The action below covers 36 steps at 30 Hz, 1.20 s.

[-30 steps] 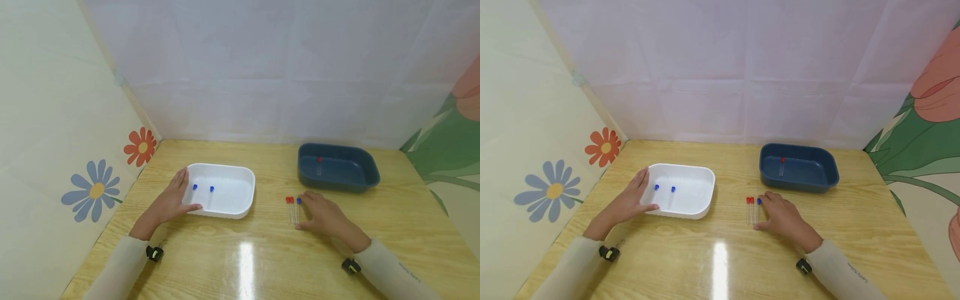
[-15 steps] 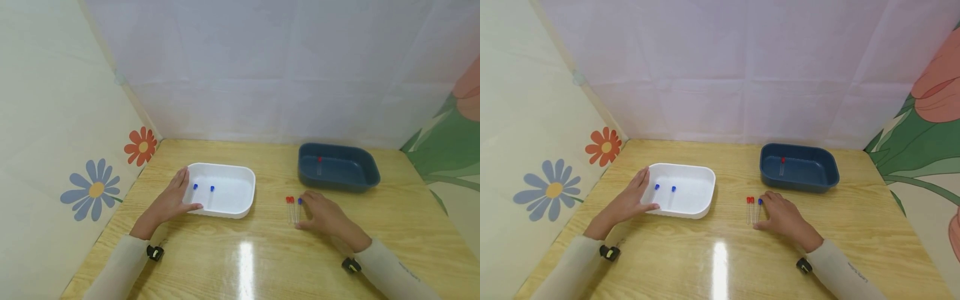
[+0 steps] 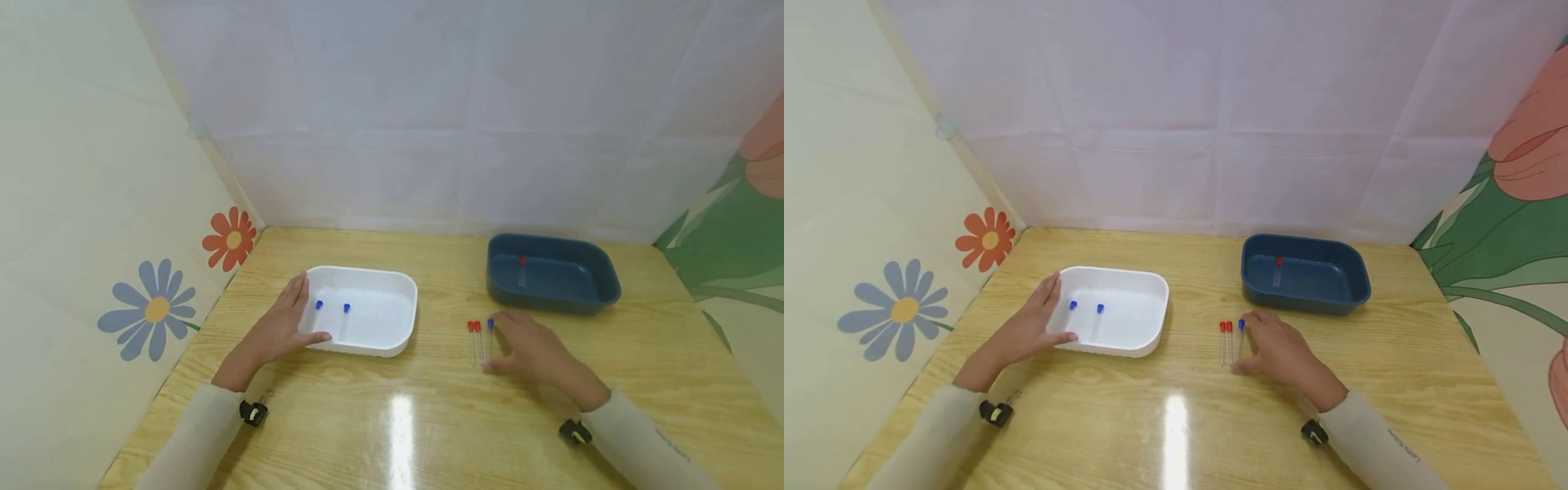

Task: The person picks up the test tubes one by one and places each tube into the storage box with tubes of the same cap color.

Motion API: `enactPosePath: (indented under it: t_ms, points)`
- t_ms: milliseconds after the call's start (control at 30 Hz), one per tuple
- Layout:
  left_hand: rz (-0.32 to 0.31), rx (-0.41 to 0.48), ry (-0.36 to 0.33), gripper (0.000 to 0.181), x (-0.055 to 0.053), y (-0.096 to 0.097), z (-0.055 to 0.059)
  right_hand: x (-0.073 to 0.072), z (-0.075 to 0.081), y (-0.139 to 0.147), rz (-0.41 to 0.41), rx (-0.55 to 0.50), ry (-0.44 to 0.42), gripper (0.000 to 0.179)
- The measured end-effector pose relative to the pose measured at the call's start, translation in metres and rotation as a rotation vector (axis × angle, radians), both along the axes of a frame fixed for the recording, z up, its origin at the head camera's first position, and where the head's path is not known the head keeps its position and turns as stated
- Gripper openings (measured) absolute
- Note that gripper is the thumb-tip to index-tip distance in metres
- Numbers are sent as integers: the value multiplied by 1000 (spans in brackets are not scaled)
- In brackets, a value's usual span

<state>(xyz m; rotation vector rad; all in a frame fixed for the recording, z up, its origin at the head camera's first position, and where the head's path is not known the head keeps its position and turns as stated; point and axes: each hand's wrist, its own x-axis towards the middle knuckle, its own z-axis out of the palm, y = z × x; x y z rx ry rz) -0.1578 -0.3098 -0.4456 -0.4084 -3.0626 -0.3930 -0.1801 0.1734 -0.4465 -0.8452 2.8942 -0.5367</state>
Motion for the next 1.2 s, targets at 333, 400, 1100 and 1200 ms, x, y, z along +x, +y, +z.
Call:
enactPosePath:
  t_ms: [333,400,1100,1200]
  points:
    - [2,-6,-8,129,0,0,1,2,10,-5,-24,-7,-17,88]
    - [1,-7,-8,129,0,-1,1,3,11,-5,-29,-14,-23,89]
    - [4,-2,6,128,0,-1,1,6,24,-25,-16,-48,11,93]
    - [6,-5,-7,128,1,-1,1,6,25,-29,-11,-46,17,93]
